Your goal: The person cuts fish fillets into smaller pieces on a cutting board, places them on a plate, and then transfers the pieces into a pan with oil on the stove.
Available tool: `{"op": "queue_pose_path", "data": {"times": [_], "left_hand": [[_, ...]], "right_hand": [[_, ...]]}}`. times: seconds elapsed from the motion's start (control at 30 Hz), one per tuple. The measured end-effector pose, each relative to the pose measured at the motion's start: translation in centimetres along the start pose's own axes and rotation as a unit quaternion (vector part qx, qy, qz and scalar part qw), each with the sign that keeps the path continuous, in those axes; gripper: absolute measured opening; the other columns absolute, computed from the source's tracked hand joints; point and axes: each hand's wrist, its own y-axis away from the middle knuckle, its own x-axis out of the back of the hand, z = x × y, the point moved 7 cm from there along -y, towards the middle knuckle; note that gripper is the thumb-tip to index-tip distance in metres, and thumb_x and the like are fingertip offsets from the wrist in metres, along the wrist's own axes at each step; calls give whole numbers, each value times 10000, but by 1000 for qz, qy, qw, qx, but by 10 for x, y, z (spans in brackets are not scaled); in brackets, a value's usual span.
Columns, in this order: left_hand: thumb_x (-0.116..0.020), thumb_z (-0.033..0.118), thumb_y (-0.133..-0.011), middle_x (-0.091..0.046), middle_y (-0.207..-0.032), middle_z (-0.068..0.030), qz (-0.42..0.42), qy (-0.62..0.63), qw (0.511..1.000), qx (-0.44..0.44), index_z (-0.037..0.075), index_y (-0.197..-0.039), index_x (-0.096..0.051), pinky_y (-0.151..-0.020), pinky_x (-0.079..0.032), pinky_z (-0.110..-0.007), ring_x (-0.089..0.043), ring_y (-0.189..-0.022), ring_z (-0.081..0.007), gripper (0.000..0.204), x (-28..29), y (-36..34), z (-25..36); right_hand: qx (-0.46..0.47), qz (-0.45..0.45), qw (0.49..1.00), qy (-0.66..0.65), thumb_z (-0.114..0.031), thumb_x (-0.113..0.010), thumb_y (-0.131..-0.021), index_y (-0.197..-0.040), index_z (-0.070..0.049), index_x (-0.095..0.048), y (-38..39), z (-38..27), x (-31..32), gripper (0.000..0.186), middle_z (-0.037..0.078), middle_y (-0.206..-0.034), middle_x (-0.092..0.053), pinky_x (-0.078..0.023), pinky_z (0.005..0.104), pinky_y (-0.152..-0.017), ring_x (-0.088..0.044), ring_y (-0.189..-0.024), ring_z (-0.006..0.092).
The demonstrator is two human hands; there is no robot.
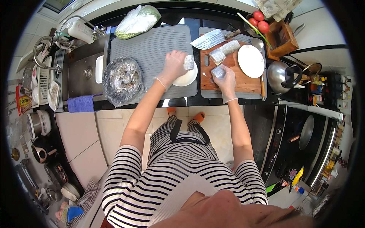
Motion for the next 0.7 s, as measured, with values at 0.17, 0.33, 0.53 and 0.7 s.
{"op": "queue_pose_path", "data": {"times": [0.17,0.33,0.53,0.7], "left_hand": [[-814,228,-598,-596,-1049,-52,-5,-40,997,-68,126,-1132,-591,-913,-388,-425,-527,-1077,-252,588,18,7,-25],[-813,202,-591,-585,-1072,-47,-24,-13,998,-63,130,-1142,-591,-924,-387,-415,-523,-1082,-249,599,12,8,-33],[-782,206,-626,-584,-1066,-51,-10,28,999,-29,127,-1126,-601,-925,-373,-418,-527,-1073,-247,538,10,12,-39],[-818,263,-615,-582,-1092,-41,-7,14,1000,-17,148,-1143,-598,-930,-382,-419,-520,-1092,-246,583,-1,15,-44]], "right_hand": [[95,-7,994,-58,-183,-785,-605,-1060,-31,-638,17,-56,-22,502,158,-1069,-632,-463,406,-925,-572,-1042,326],[122,-56,991,22,-160,-790,-580,-1060,-36,-649,20,-104,-81,516,140,-1048,-636,-471,411,-863,-573,-996,317],[133,-81,986,58,-118,-794,-583,-1054,-36,-662,28,-106,-112,496,142,-1021,-624,-455,412,-846,-557,-970,318],[162,-15,984,67,-116,-796,-577,-1024,-42,-671,36,-109,-112,470,151,-1031,-614,-453,411,-843,-553,-966,323]]}}
